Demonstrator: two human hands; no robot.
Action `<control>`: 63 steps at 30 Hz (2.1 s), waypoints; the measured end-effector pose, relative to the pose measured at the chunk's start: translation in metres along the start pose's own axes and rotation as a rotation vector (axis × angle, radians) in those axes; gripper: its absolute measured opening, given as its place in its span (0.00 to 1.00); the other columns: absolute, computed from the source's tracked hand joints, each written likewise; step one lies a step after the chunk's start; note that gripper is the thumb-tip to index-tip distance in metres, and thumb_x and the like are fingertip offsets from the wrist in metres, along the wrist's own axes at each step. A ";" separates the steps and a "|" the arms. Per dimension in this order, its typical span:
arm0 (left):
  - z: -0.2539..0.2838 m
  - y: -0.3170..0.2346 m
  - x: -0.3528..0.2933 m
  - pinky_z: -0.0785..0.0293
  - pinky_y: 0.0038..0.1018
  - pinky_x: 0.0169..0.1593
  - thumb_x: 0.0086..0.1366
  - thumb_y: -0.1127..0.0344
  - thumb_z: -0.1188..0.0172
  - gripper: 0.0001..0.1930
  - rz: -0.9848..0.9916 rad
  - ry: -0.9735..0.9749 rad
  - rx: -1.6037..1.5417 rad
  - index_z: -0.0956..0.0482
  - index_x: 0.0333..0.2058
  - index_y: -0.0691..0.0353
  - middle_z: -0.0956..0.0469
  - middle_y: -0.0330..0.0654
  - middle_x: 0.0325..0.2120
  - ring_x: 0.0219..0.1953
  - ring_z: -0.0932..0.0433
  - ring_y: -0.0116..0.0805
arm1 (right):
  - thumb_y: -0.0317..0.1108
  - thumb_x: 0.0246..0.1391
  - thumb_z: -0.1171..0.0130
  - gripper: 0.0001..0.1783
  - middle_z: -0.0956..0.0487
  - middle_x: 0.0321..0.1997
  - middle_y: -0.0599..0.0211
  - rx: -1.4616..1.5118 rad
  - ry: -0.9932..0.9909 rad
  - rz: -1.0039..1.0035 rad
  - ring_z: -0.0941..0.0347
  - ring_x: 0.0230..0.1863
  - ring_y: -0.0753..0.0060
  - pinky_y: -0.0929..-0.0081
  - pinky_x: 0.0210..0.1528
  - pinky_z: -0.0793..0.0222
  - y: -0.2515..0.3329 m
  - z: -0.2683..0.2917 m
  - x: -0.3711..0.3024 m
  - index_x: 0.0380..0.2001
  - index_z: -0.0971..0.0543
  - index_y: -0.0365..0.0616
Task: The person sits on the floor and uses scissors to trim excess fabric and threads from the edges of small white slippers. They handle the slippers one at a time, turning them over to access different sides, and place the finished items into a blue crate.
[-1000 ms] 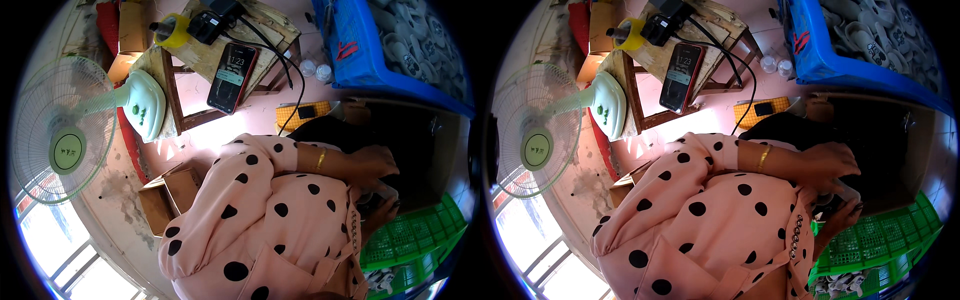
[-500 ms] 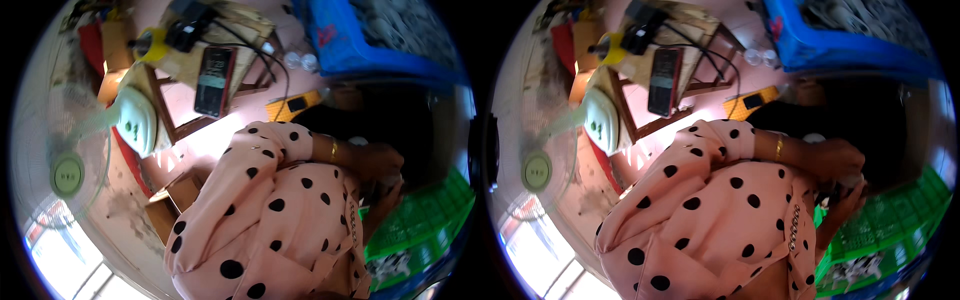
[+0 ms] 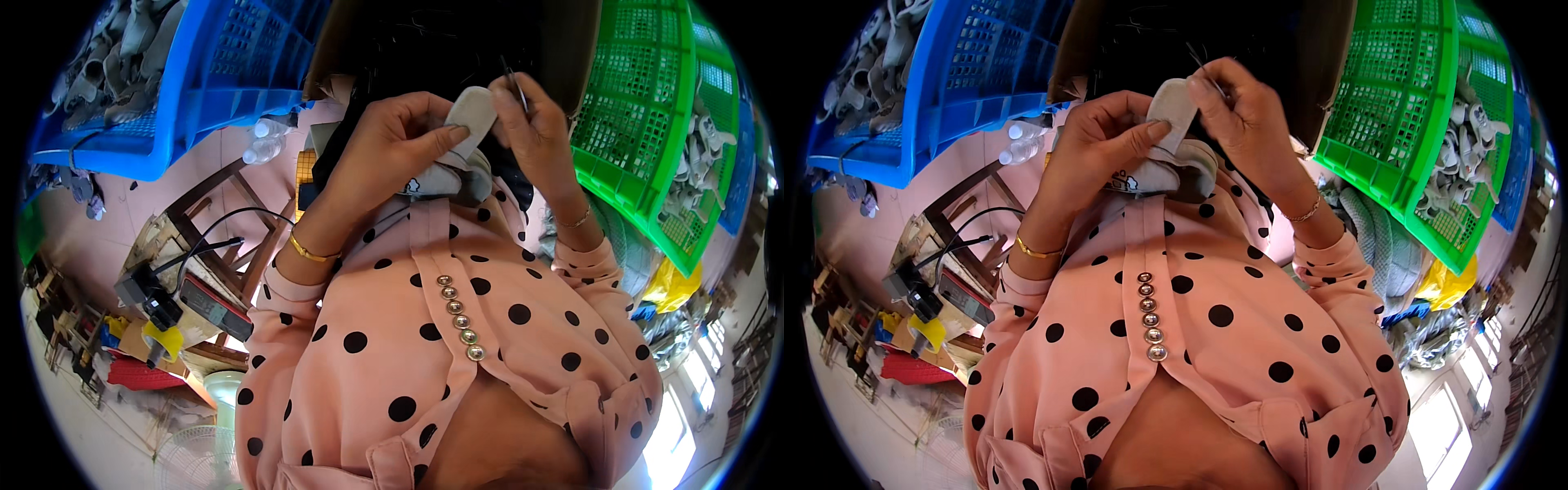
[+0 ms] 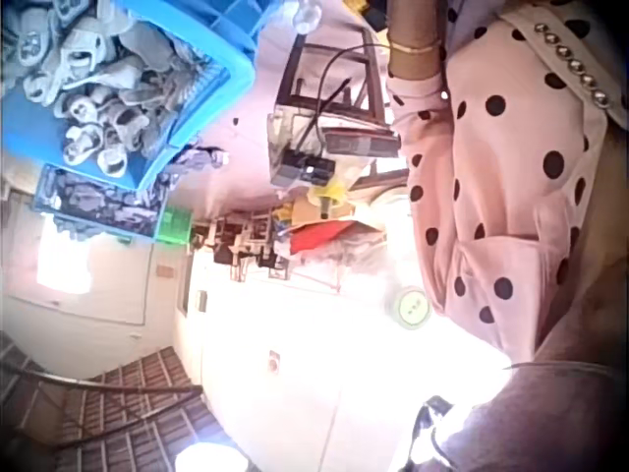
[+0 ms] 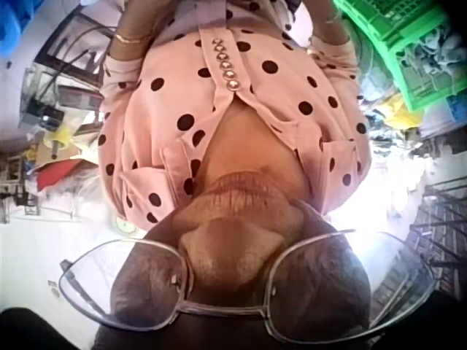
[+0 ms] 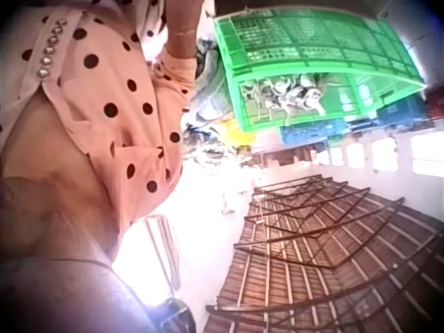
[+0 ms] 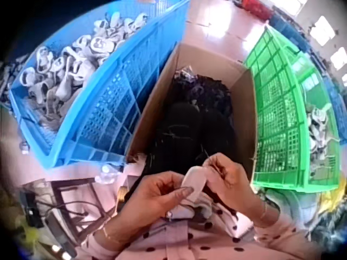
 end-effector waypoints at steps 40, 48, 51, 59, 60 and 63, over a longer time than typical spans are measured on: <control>0.020 0.030 -0.003 0.25 0.13 0.27 0.62 0.67 0.35 0.12 0.196 -0.113 -0.197 0.19 0.42 0.65 0.17 0.38 0.30 0.28 0.19 0.22 | 0.56 0.47 0.36 0.23 0.34 0.11 0.77 -1.245 0.000 0.809 0.33 0.15 0.76 0.79 0.19 0.39 0.034 -0.011 -0.007 0.18 0.31 0.52; 0.020 0.031 -0.001 0.27 0.12 0.27 0.62 0.64 0.35 0.16 0.196 -0.164 -0.219 0.20 0.45 0.67 0.18 0.40 0.31 0.28 0.21 0.20 | 0.53 0.53 0.39 0.21 0.31 0.12 0.70 -1.107 0.065 0.636 0.29 0.17 0.70 0.76 0.20 0.36 0.012 -0.007 0.001 0.20 0.28 0.48; 0.021 0.027 -0.001 0.24 0.15 0.32 0.63 0.64 0.36 0.17 0.187 -0.158 -0.125 0.21 0.46 0.68 0.18 0.40 0.32 0.30 0.20 0.21 | 0.53 0.58 0.43 0.22 0.30 0.15 0.65 -0.504 0.048 0.211 0.30 0.18 0.65 0.74 0.20 0.37 -0.007 0.015 0.015 0.24 0.26 0.44; 0.008 0.017 0.005 0.23 0.17 0.39 0.66 0.66 0.40 0.14 0.010 -0.123 0.012 0.22 0.47 0.67 0.18 0.38 0.34 0.34 0.20 0.22 | 0.42 0.62 0.44 0.17 0.32 0.17 0.73 -0.033 0.223 -0.074 0.38 0.21 0.87 0.83 0.23 0.38 -0.029 -0.013 0.019 0.33 0.24 0.34; 0.009 0.017 0.006 0.23 0.18 0.41 0.67 0.66 0.41 0.14 -0.028 -0.144 0.082 0.23 0.48 0.66 0.18 0.37 0.34 0.36 0.20 0.22 | 0.39 0.62 0.43 0.16 0.32 0.17 0.73 -0.059 0.211 -0.054 0.39 0.20 0.88 0.83 0.22 0.39 -0.025 -0.015 0.018 0.33 0.24 0.34; 0.013 0.013 0.011 0.22 0.19 0.40 0.67 0.64 0.41 0.16 -0.150 -0.137 0.353 0.24 0.50 0.65 0.18 0.41 0.35 0.35 0.19 0.25 | 0.39 0.63 0.45 0.15 0.34 0.17 0.76 -0.053 0.202 -0.054 0.41 0.20 0.89 0.84 0.22 0.42 -0.018 -0.017 0.014 0.32 0.25 0.35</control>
Point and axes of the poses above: each hand's wrist, its own x-axis towards the middle knuckle, its own z-axis out of the back of the hand, y = z × x, the point moved 7 cm from there along x, towards the middle knuckle
